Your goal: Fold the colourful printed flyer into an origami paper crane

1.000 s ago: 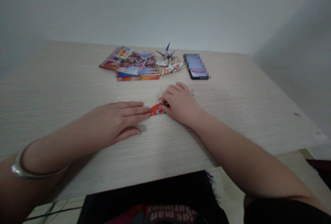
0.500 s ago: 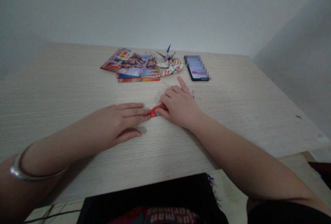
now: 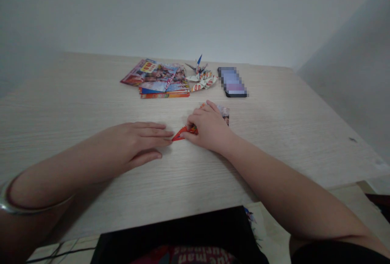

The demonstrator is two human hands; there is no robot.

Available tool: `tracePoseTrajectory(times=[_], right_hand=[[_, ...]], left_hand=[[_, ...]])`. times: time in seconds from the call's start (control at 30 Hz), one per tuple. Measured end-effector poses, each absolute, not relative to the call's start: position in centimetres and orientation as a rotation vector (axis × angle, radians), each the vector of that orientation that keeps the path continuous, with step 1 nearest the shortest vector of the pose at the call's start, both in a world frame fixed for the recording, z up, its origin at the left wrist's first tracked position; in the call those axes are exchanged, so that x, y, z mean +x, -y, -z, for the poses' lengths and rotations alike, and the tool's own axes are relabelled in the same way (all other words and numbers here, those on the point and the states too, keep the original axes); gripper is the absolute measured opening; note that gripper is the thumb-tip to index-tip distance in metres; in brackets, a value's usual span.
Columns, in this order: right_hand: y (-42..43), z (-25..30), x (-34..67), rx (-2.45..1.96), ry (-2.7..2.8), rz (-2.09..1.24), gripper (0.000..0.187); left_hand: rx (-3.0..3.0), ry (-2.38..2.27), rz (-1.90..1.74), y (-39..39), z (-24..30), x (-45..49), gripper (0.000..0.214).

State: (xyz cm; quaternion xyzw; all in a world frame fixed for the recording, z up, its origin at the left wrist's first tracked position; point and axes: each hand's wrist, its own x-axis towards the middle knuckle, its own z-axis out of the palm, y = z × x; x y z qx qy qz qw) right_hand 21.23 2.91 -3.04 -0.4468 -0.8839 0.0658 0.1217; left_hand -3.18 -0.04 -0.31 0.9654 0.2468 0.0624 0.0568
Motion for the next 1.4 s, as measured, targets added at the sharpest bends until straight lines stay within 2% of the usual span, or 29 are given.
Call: tracePoseTrajectory(times=[0.2,0.33,1.4], right_hand=[[-2.7,2.9,21.1,-1.292,2.605,-0.155,0.025],[-2.5,2.7,21.0,-1.268,2.621,-0.152,0.019],[-2.7,2.3,20.7,-1.285,2.637,-0.077,0.017]], left_hand=[[2.852,-0.896,-0.202,0.2,0.5,-3.3,0.036],[2.829,-0.873,-0.204,0.1,0.9,-3.3,0.035],[3.193,-0.838,-0.211,0.9,0.9,-2.1,0.024]])
